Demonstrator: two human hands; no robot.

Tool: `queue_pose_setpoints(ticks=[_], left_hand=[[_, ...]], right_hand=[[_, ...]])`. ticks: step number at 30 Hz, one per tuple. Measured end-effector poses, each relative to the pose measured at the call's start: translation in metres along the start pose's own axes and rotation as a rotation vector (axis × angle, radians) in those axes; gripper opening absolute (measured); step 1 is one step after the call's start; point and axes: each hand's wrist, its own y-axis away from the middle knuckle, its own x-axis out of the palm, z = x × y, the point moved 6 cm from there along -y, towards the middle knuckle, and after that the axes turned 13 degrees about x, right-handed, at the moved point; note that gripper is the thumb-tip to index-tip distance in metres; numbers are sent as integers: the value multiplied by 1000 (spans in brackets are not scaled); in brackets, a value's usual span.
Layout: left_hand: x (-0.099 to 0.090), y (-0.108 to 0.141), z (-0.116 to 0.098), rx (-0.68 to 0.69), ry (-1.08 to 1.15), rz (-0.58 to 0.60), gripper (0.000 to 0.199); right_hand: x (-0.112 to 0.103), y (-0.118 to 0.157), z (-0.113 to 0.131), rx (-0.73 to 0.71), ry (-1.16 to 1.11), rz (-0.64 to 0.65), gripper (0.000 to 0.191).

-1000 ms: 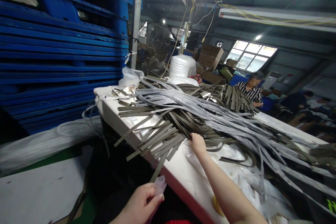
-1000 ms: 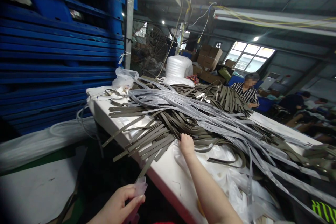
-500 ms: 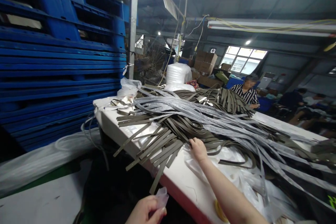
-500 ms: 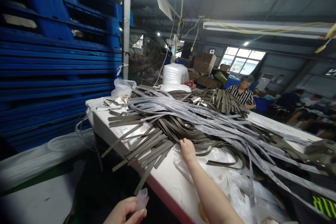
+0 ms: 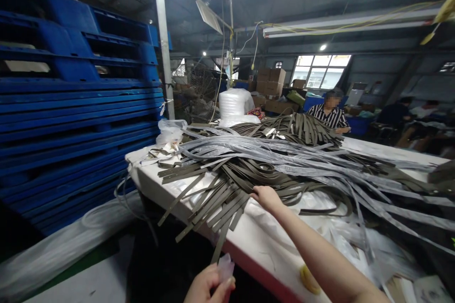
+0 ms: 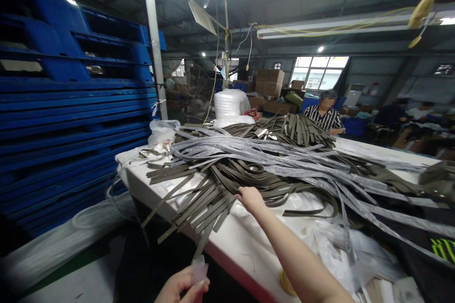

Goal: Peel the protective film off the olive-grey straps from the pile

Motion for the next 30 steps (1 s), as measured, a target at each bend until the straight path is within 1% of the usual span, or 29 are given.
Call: queue_pose_setpoints(ticks=[3, 6, 8, 9, 10, 11, 12, 14, 16, 18, 19, 21, 22, 23, 24, 25, 27, 28, 30], left_hand=[[-12, -19, -4, -60, 282, -201, 47], [-19, -47, -12, -86, 603, -383, 37], [-19, -63, -16, -104, 784, -453, 37], [-18, -69, -16, -123, 849, -466, 38], [-18, -74, -16, -146, 893, -474, 39], [-20, -76, -14, -167, 915, -484, 40], [-25, -76, -11, -181, 920, -505, 40], [-39, -73, -5, -192, 903, -568, 38], [-57, -68, 2, -188, 888, -629, 35], [-70, -65, 6, -175, 883, -659, 33], [-74, -65, 7, -165, 883, -665, 33], [-76, -65, 5, -147, 881, -668, 34], [-74, -65, 2, -143, 883, -661, 35], [-70, -65, -2, -145, 889, -639, 37], [-63, -65, -7, -146, 896, -603, 38], [-56, -64, -13, -146, 899, -560, 39], [-43, -60, -28, -137, 895, -474, 37], [-37, -57, -35, -131, 889, -430, 34], [-28, -49, -50, -118, 884, -347, 28]], right_hand=[[-12, 37, 36, -141, -52, 68, 35], [-15, 79, 71, -263, -87, 147, 29], [-16, 100, 82, -333, -109, 205, 33], [-16, 107, 81, -356, -115, 240, 34], [-16, 112, 76, -357, -110, 280, 34], [-16, 115, 65, -334, -95, 321, 33], [-17, 115, 49, -292, -72, 357, 30], [-21, 114, 5, -167, -5, 399, 22], [-33, 109, -47, -40, 55, 371, 12], [-50, 104, -98, 94, 105, 317, 8], [-60, 103, -119, 145, 118, 288, 8], [-82, 103, -148, 207, 129, 236, 10], [-93, 106, -154, 215, 107, 227, 13], [-103, 111, -155, 208, 35, 238, 18], [-112, 118, -150, 190, -90, 268, 23], [-120, 125, -141, 162, -264, 316, 29], [-136, 141, -113, 101, -707, 406, 38], [-143, 148, -98, 82, -919, 421, 40], [-156, 156, -73, 79, -1282, 366, 41]])
